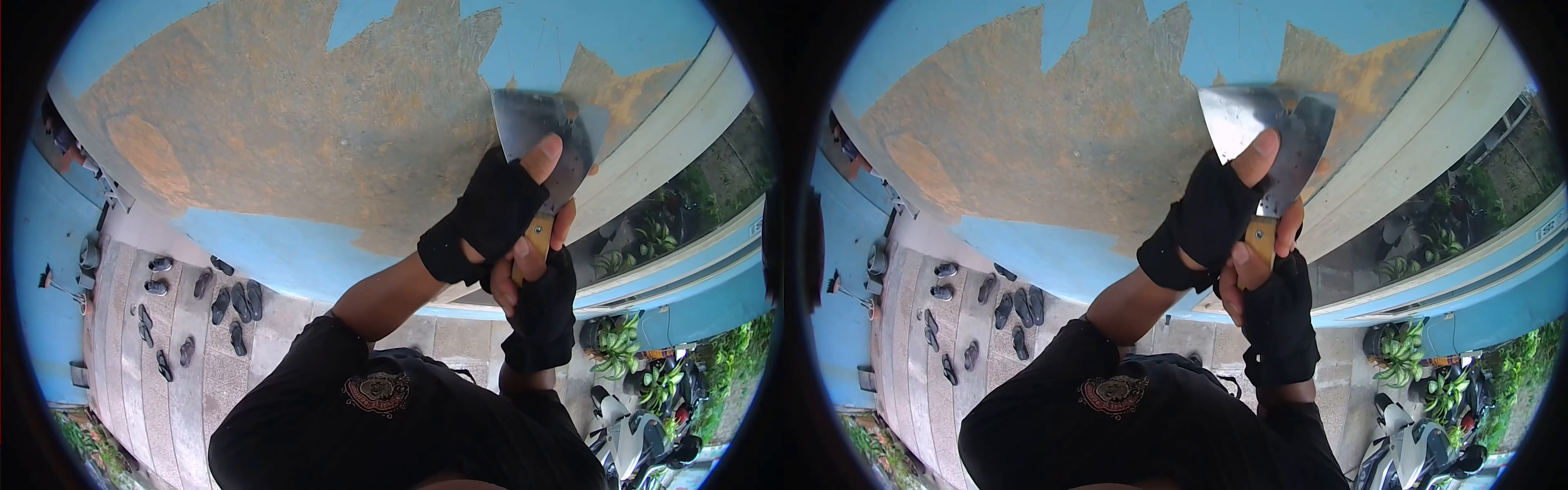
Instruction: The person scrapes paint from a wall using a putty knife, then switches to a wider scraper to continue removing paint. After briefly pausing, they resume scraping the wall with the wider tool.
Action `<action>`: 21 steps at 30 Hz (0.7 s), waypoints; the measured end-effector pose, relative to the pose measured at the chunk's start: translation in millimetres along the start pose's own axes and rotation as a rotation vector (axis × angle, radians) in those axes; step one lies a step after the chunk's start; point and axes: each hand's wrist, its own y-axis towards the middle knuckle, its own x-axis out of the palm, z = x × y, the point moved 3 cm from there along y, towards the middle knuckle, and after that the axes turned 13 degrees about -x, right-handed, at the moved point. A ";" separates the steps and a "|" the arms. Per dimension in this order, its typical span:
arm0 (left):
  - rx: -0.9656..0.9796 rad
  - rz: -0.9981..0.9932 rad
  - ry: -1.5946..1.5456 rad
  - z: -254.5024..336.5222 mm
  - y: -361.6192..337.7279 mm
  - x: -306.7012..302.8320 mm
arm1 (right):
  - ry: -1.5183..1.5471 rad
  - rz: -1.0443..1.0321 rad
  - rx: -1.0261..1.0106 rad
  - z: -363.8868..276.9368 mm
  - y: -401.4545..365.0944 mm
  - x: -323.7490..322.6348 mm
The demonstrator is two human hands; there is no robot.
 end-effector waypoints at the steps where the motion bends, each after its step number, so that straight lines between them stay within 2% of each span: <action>1: 0.007 -0.015 0.011 1.5 0.2 0.2 | -0.006 0.001 0.008 0.6 0.5 0.5; 3: 0.001 -0.007 -0.007 1.9 -1.5 2.0 | -0.008 0.005 -0.065 -0.4 3.7 2.2; 6: -0.035 0.005 0.004 -4.3 -3.1 4.0 | -0.021 0.017 0.014 1.8 -4.3 -5.1; 13: -0.025 0.038 0.015 1.5 0.6 3.3 | -0.053 -0.003 -0.080 -4.4 6.2 0.2; 15: -0.038 0.036 0.022 -0.8 -2.5 4.6 | -0.035 0.024 0.011 -0.7 -1.6 -3.9; 18: 0.008 -0.041 -0.003 -3.7 0.2 3.2 | -0.054 0.012 -0.021 -3.2 -1.1 -1.7; 21: 0.017 0.005 -0.046 2.0 2.0 1.9 | -0.056 0.008 -0.032 -5.0 7.2 1.5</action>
